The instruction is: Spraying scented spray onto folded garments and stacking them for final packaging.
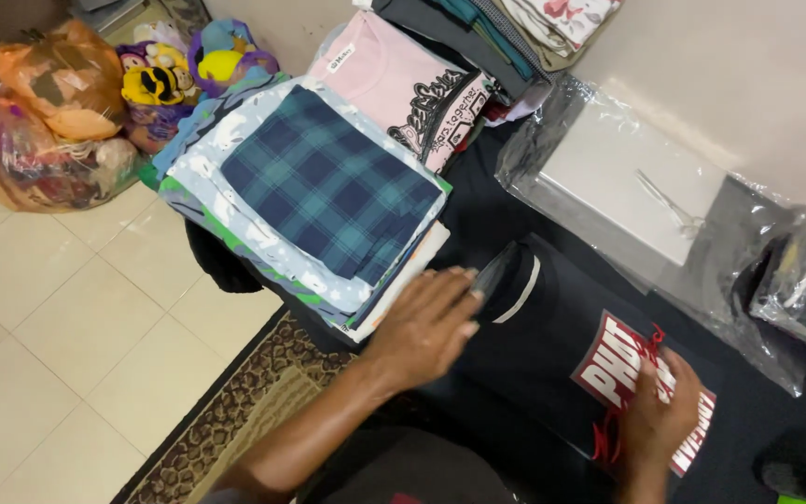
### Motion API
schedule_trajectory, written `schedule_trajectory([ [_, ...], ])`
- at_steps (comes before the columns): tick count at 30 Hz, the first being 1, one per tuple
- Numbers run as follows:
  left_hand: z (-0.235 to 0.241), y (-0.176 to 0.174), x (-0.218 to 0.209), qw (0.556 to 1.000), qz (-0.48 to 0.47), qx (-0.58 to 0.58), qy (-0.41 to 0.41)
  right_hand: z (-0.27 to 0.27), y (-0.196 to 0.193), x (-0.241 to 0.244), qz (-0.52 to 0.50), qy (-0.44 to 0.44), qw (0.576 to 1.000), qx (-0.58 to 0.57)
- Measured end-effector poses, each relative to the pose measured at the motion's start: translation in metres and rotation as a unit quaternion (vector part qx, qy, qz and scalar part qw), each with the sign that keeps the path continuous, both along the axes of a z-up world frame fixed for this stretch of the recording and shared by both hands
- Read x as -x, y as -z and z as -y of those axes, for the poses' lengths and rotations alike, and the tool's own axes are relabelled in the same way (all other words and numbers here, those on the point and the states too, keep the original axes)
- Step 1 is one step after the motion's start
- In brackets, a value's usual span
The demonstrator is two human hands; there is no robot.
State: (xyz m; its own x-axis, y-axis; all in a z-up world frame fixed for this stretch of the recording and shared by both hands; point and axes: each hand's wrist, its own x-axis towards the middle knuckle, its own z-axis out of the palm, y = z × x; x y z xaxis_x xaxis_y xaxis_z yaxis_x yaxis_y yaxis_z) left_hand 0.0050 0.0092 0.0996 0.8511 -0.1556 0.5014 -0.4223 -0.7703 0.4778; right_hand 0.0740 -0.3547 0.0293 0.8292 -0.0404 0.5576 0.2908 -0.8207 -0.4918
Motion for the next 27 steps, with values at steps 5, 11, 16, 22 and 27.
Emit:
schedule_trajectory([
  [5, -0.074, -0.020, 0.013, 0.986, 0.071, 0.004, -0.150, -0.118, -0.042, -0.023, -0.044, -0.181, 0.979, -0.086],
  [11, -0.138, -0.045, 0.025, 0.970, -0.033, -0.041, -0.239, -0.235, -0.092, -0.026, -0.070, -0.372, 0.925, -0.013],
  [16, -0.155, -0.041, 0.022, 0.970, -0.079, -0.082, -0.214, -0.296, -0.102, -0.033, 0.024, -0.496, 0.864, 0.086],
  [22, -0.168, -0.044, 0.016, 0.977, -0.035, -0.066, -0.199, -0.332, -0.121, -0.025, 0.013, -0.517, 0.841, 0.158],
  [27, -0.167, -0.060, 0.010, 0.980, 0.011, -0.052, -0.190, -0.345, -0.113, -0.031, 0.020, -0.482, 0.861, 0.164],
])
